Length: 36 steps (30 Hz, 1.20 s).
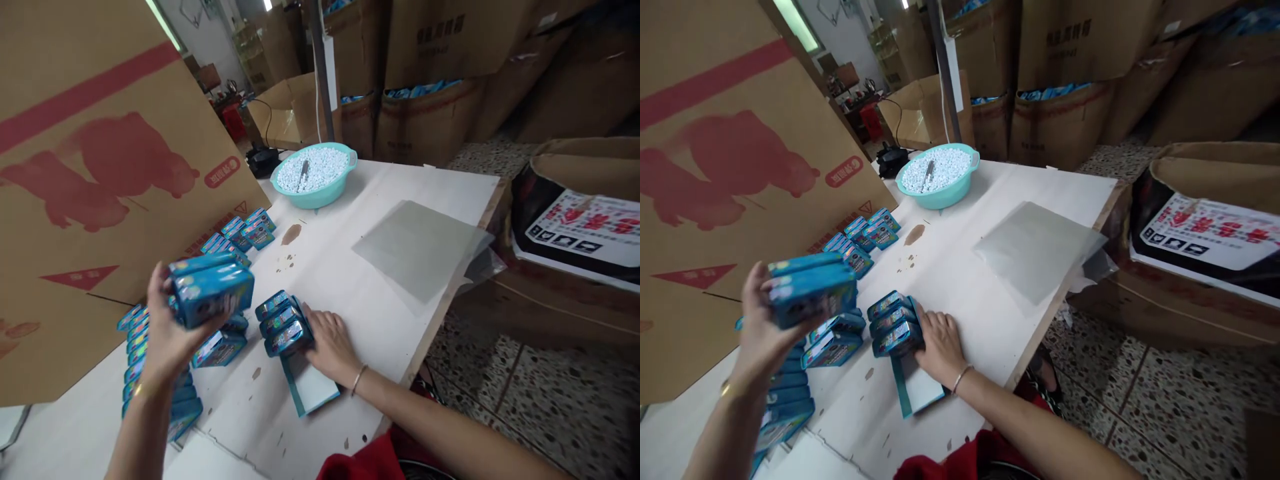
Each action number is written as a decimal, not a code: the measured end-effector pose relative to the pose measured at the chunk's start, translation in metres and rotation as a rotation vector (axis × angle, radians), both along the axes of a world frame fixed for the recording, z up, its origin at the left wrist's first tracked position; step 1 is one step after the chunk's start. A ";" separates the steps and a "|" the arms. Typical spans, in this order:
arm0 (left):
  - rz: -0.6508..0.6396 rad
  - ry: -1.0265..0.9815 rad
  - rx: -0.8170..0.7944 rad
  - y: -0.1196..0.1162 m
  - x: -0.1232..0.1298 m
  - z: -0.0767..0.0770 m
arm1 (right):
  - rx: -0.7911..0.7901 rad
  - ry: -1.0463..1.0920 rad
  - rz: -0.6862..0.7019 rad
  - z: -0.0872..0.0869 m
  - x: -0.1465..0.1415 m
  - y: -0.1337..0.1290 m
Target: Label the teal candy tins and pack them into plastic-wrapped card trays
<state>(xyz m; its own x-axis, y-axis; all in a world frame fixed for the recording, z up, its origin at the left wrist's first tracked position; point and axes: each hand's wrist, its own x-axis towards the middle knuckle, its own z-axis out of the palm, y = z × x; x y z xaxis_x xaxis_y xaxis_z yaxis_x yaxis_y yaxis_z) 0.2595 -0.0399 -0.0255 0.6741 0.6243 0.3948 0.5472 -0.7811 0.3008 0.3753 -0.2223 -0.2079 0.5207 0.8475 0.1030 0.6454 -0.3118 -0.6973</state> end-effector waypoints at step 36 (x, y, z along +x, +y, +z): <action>-0.613 0.538 -0.054 -0.105 -0.036 -0.075 | 0.102 -0.114 0.257 0.009 -0.004 -0.053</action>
<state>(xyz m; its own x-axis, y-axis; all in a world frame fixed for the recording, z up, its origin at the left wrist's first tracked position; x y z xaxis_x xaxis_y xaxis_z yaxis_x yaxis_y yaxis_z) 0.2234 -0.1449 -0.1008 0.9907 0.0921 -0.1001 0.1078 -0.9805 0.1641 0.3713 -0.2754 -0.1988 0.2709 0.9322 0.2399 0.7697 -0.0602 -0.6355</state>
